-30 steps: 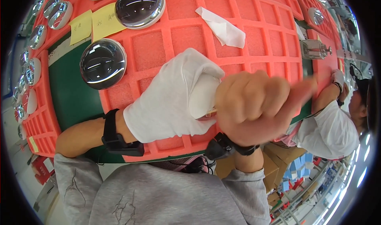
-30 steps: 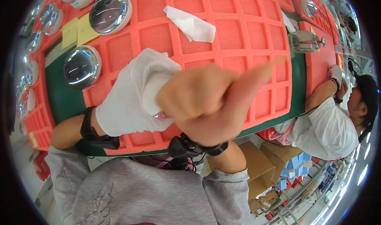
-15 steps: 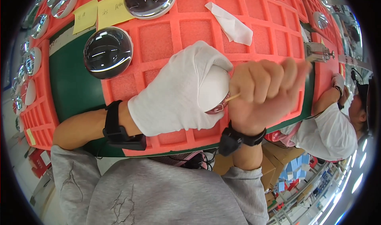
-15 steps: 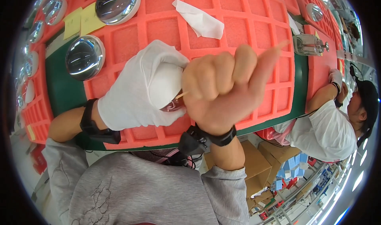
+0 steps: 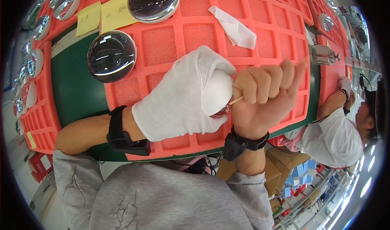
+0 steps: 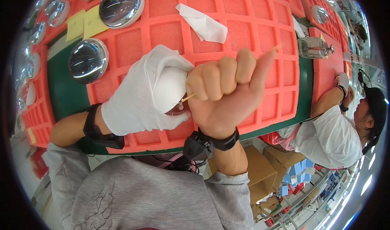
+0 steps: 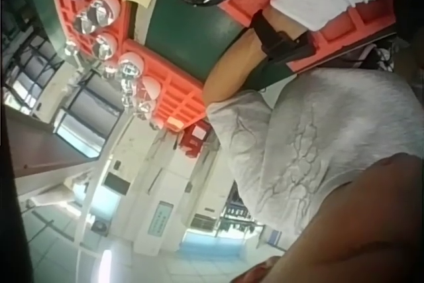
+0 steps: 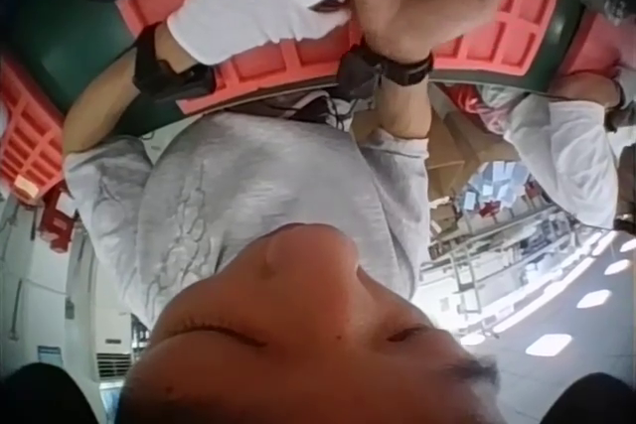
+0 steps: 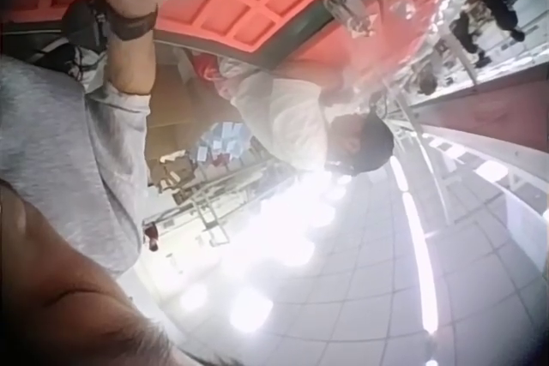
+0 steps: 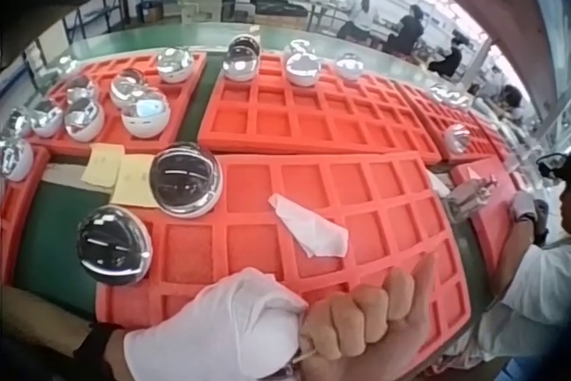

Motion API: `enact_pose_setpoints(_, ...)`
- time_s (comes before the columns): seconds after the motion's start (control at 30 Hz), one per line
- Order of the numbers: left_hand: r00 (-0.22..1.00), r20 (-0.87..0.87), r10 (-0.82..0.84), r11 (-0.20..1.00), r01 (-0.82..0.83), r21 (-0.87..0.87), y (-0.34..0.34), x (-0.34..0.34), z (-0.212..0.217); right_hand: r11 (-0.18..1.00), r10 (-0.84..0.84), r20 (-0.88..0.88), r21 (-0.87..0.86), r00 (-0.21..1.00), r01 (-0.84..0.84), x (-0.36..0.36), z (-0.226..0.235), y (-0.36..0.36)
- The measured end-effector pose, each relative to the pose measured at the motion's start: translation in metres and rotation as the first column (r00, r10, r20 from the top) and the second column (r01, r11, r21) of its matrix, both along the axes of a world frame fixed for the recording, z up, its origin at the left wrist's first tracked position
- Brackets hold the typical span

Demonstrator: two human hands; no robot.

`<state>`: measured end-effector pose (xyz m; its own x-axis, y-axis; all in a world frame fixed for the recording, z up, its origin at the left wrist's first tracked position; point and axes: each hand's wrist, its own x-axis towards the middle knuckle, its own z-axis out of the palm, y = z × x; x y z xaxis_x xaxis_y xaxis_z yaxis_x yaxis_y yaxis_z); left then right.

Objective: The person uses a wooden stick to apply a substance to the rim of a glass dome, rotates it, and then wipes the edge with a cloth before repeating the process on another dome.

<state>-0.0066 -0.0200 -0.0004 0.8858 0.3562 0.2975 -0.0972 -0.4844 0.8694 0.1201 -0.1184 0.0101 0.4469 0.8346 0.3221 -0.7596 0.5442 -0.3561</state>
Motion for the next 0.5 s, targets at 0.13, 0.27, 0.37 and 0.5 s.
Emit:
enact_pose_setpoints(0.13,1.000,0.012,-0.001,1.000,0.000,0.022,0.002,-0.001,0.001,0.998,-0.061,0.186,-0.006,0.981,0.063,-0.013,0.010,0.002)
enact_pose_setpoints(0.27,1.000,0.021,-0.012,0.998,0.011,0.067,0.002,0.000,0.002,0.998,-0.067,0.310,0.020,0.948,0.063,-0.012,0.009,-0.001)
enact_pose_setpoints(0.37,1.000,0.006,-0.002,1.000,0.001,0.031,0.002,0.001,0.000,0.998,-0.062,0.121,-0.016,0.991,0.065,-0.004,0.004,0.001)
enact_pose_setpoints(0.5,1.000,-0.026,0.011,0.999,-0.013,-0.051,0.001,-0.001,0.000,0.987,-0.115,0.113,-0.102,0.987,0.127,-0.010,0.007,0.000)
